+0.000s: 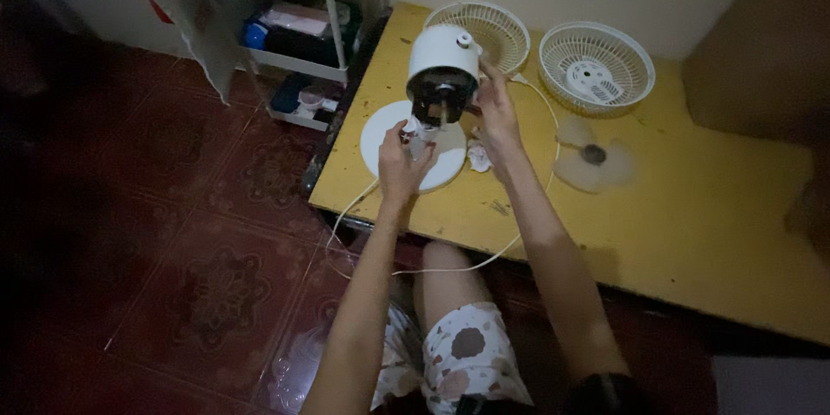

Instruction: The person assembles a small white table fan by inserting the fan blade into the motor housing, securing it with a nut, and attaching the front grille. The person uses a screwdriver to tighten the nut and then fits the grille onto the fan.

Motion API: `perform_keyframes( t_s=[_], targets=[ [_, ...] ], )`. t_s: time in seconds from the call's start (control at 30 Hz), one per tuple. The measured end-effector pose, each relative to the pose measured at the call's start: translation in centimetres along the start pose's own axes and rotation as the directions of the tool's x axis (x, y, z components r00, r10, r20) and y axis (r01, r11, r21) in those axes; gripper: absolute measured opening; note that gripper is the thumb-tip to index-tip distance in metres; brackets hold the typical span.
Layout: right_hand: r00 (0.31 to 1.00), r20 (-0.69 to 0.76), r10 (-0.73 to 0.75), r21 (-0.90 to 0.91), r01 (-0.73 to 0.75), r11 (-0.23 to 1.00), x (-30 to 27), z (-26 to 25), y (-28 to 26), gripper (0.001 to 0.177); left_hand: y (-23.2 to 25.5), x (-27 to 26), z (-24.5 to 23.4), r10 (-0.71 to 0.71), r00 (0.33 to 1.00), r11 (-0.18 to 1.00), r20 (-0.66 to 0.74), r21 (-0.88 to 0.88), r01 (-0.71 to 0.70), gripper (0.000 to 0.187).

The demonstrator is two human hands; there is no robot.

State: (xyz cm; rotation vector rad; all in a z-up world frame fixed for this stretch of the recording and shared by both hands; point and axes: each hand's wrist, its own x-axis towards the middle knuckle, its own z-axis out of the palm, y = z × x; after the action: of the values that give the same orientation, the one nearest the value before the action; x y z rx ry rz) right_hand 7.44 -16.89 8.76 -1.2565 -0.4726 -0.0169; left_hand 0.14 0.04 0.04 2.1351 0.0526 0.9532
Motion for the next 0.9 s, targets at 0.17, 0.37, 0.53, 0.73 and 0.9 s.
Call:
perform_keyframes(
  t_s=[0.17, 0.37, 0.53, 0.73, 0.9],
  targets=[
    [0.994, -0.054, 0.095, 0.126, -0.088, 0.988, 1.0, -0.6, 2.2, 0.068, 0.1, -0.2, -0.1, -0.053, 0.999, 0.996, -0.007, -0.069, 0.053, 0.066],
    [0.999, -0.023, -0.030, 0.085, 0.032, 0.996, -1.0, -1.6, 2.6, 0.086, 0.4, 0.0, -0.5, -0.067, 0.997, 0.998, 0.039, -0.015, 0.067, 0.069],
    [0.984, -0.121, -0.133, -0.067, 0.126, 0.990, -1.1, -1.0, -0.6, 0.087, 1.1, 0.2, -1.4, -0.013, 1.000, 0.997, 0.019, -0.080, 0.015, 0.073],
    [0.919, 0.140, -0.369, -0.392, 0.394, 0.832, 1.6, 0.3, -8.1, 0.050, 1.1, 0.8, -1.4, -0.005, 0.999, 0.999, 0.052, -0.036, 0.007, 0.072],
    [0.836, 0.420, -0.355, -0.815, 0.519, 0.259, 2.0, 4.0, -8.8, 0.021, 0.6, 0.0, -0.6, -0.027, 0.998, 0.999, 0.048, -0.017, 0.028, 0.059]
  ],
)
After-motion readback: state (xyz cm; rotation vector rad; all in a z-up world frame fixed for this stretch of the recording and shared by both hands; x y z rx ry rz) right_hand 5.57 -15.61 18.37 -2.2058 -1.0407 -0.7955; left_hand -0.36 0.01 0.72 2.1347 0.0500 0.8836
